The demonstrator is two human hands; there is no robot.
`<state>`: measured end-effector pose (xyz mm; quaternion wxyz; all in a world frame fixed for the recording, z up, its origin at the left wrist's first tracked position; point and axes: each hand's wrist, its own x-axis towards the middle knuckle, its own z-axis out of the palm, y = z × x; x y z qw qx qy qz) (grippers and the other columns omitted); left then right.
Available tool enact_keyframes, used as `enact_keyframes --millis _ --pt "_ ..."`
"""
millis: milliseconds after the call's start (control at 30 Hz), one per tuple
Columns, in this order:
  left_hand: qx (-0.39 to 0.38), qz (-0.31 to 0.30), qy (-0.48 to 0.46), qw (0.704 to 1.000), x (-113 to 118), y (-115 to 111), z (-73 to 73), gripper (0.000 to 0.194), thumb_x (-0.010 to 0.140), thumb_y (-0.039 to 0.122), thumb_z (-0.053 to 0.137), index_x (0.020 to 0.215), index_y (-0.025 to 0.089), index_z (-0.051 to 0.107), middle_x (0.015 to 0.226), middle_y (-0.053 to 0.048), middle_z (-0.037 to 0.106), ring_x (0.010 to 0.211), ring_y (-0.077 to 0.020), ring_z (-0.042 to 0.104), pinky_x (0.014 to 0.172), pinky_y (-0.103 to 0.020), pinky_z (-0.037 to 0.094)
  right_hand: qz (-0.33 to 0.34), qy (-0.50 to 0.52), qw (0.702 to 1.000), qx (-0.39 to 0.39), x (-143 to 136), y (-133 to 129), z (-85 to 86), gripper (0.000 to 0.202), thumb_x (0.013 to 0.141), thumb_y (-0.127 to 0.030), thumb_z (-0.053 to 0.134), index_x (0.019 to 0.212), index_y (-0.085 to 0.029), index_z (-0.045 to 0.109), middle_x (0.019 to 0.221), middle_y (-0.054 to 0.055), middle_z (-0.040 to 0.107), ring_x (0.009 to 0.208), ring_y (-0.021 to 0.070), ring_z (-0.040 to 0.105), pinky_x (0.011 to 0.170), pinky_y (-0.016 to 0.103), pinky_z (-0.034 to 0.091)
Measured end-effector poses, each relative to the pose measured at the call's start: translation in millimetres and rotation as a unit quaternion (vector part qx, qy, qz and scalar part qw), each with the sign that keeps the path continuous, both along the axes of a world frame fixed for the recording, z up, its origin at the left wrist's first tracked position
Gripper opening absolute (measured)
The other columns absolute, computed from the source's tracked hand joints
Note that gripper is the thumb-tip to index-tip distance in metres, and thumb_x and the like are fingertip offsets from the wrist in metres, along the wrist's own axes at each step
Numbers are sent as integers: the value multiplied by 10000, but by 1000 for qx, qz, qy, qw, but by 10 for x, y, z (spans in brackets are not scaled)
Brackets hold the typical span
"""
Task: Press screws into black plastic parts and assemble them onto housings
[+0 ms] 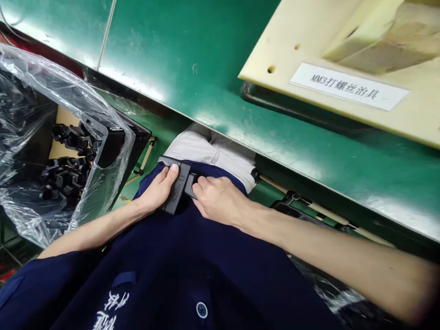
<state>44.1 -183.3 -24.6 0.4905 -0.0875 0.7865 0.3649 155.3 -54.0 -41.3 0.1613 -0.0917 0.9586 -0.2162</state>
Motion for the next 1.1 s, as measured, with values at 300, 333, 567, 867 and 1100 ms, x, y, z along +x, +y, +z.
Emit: enact_keyframes --millis 300,333,567,867,1100 --pt "-93 167 -120 974 44 73 -18 556 830 705 486 672 178 564 530 1 576 455 -126 524 469 -243 418 162 130 976 71 -174 101 84 264 799 32 402 730 -102 619 674 111 580 588 188 530 484 302 259" --pt "-86 169 -113 975 41 63 -23 554 821 709 496 676 179 563 529 4 569 451 -123 515 461 -241 409 166 124 976 62 -187 110 96 263 806 27 409 730 -106 622 683 111 585 592 187 530 486 306 258" --pt "6 47 60 997 -13 -36 -69 647 704 821 524 622 179 502 544 23 483 506 -98 425 479 -235 358 -14 44 992 -116 -94 90 -16 197 875 -295 578 774 -132 626 709 48 589 590 146 517 498 286 257" --pt "-36 11 21 999 50 -96 -48 637 725 790 543 643 159 573 594 9 537 546 -106 438 500 -239 364 21 119 991 -54 -3 80 -234 148 851 -137 498 747 -132 603 684 64 547 613 166 478 507 301 201" --pt "-106 120 -92 983 -38 -55 -89 564 765 730 569 651 177 565 570 -17 579 485 -127 511 472 -260 391 179 105 976 70 -297 57 -54 293 849 13 373 777 -77 643 714 115 601 654 191 556 514 295 254"
